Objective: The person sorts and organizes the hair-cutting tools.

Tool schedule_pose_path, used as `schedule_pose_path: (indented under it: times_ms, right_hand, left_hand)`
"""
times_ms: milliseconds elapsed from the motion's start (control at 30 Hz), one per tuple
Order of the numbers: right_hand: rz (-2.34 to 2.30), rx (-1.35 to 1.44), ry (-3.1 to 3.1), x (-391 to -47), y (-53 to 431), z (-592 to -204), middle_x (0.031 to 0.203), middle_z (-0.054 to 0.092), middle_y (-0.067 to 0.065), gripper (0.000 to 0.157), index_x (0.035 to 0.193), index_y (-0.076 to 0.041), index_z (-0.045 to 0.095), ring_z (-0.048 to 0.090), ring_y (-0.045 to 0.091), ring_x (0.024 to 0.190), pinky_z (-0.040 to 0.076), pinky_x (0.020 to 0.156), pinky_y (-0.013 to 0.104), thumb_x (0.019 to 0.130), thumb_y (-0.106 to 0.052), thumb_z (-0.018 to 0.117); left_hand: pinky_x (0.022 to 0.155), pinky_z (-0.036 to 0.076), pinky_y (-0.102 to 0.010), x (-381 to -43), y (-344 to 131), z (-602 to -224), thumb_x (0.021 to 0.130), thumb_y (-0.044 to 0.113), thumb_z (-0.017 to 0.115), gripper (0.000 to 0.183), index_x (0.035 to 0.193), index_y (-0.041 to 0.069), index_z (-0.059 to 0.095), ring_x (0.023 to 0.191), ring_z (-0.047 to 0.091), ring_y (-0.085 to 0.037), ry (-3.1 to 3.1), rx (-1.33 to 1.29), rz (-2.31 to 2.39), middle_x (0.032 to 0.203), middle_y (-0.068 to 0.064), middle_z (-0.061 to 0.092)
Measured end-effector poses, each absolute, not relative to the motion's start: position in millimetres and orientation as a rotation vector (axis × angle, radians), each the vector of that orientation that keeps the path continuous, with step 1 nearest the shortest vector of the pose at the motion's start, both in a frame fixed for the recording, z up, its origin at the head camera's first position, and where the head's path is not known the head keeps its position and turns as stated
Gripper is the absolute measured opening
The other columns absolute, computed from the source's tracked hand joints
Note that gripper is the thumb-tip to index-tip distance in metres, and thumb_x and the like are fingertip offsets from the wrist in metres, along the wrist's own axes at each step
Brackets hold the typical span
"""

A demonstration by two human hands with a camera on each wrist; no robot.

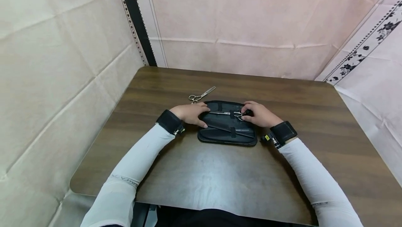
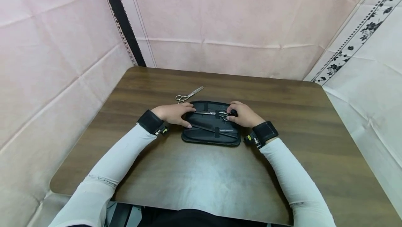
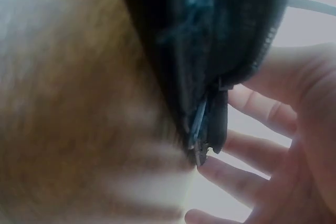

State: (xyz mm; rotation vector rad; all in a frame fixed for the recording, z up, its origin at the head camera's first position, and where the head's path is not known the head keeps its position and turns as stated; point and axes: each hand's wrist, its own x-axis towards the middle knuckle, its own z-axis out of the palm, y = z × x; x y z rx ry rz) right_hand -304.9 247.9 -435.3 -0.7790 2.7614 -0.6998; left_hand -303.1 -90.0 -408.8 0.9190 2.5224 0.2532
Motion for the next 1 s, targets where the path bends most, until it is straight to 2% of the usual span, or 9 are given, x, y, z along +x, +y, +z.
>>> schedule_pose_path:
  times_ms: [300,433,533,733,1000]
  right_hand:
    - [-0.711,-0.789,2.773,-303.1,245.2,-440.8,0.155,0.046,0.028,0.023,0.118,-0.004,0.069,0.049,0.046,0.14,0.04,0.115,0.062,0.1,-0.017,0.07]
    - [-0.699,-0.779,2.789,-302.0,246.9,-440.2,0.155,0.047,0.028,0.022,0.116,-0.004,0.069,0.049,0.046,0.14,0.041,0.115,0.061,0.099,-0.017,0.071]
    - [-0.688,-0.803,2.791,-302.9,246.9,-438.7,0.154,0.047,0.029,0.024,0.117,-0.002,0.068,0.048,0.046,0.141,0.041,0.114,0.06,0.099,-0.018,0.07]
    - [-0.683,-0.807,2.795,-305.1,250.0,-435.6,0.154,0.047,0.029,0.027,0.121,-0.001,0.069,0.047,0.046,0.142,0.04,0.115,0.062,0.1,-0.017,0.07]
    - [-0.694,-0.832,2.781,-307.1,249.3,-437.8,0.153,0.047,0.03,0.026,0.119,-0.002,0.069,0.045,0.047,0.143,0.039,0.116,0.062,0.1,-0.018,0.07]
  left_hand:
    - [0.123,0.035,-0.042,-306.5,-95.0,-409.4,0.101,0.048,0.065,0.069,0.156,0.009,0.047,0.15,0.042,-0.027,2.58,1.009,0.36,0.161,-0.011,0.045]
    - [0.113,0.046,-0.043,-313.2,-96.5,-404.9,0.105,0.039,0.061,0.054,0.148,0.007,0.056,0.133,0.057,-0.026,2.754,1.061,0.452,0.147,-0.012,0.059]
    - [0.103,0.051,-0.042,-320.2,-99.6,-402.7,0.106,0.031,0.06,0.041,0.138,0.007,0.065,0.118,0.064,-0.025,2.969,0.991,0.475,0.132,-0.011,0.066]
    - [0.1,0.051,-0.044,-332.3,-107.7,-405.6,0.104,0.025,0.061,0.03,0.123,0.005,0.074,0.115,0.063,-0.031,3.218,0.715,0.526,0.122,-0.012,0.068]
    - [0.103,0.048,-0.049,-343.5,-117.7,-417.4,0.103,0.031,0.064,0.037,0.127,0.005,0.073,0.122,0.057,-0.036,3.16,0.467,0.459,0.128,-0.015,0.064]
